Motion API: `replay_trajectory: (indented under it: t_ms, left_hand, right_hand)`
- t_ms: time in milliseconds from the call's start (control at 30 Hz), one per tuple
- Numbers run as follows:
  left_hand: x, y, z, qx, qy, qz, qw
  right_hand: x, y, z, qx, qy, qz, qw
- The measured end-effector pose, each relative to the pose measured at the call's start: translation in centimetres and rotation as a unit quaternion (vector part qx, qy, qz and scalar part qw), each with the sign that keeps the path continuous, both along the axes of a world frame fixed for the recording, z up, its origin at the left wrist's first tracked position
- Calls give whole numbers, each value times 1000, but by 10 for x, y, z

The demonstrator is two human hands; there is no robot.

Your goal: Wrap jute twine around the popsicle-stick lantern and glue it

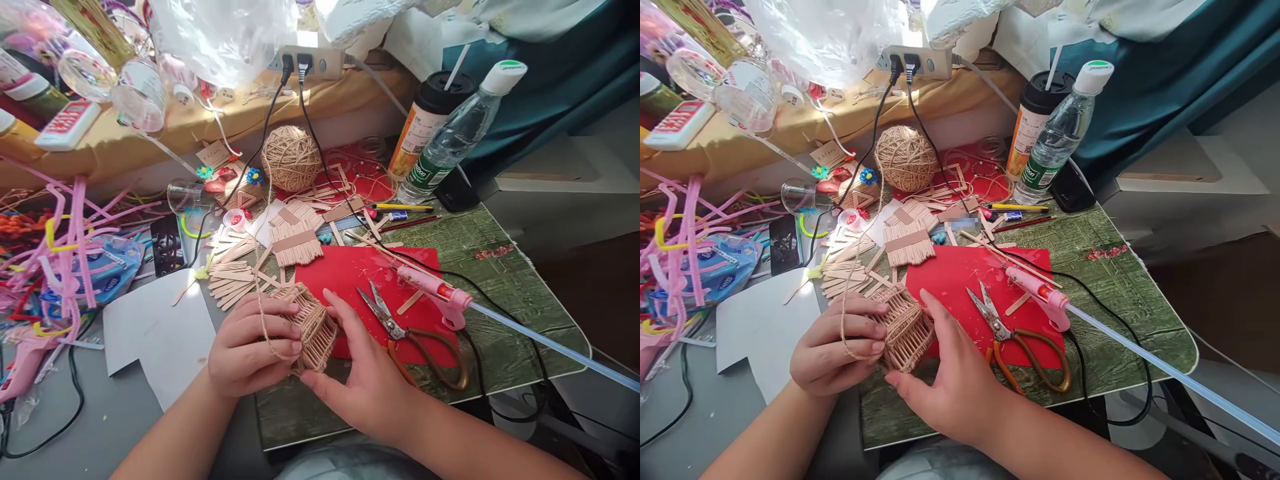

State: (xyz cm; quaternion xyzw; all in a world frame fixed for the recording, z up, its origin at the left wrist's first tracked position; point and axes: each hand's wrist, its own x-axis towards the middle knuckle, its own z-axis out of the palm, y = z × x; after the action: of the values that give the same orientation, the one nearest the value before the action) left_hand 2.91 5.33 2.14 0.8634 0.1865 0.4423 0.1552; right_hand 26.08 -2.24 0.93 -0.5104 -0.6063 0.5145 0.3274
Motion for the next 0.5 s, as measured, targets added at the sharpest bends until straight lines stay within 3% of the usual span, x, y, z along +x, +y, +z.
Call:
replay_trajectory:
  t_ms: [267, 500]
  left_hand:
    - [-3, -1, -5, -15, -14, 8, 1000]
    - [3, -1, 0, -20, -25, 3, 999]
  right_hand:
    - [3, 6, 1, 82, -27, 23, 996]
    - [5, 9, 4, 96, -11, 39, 995]
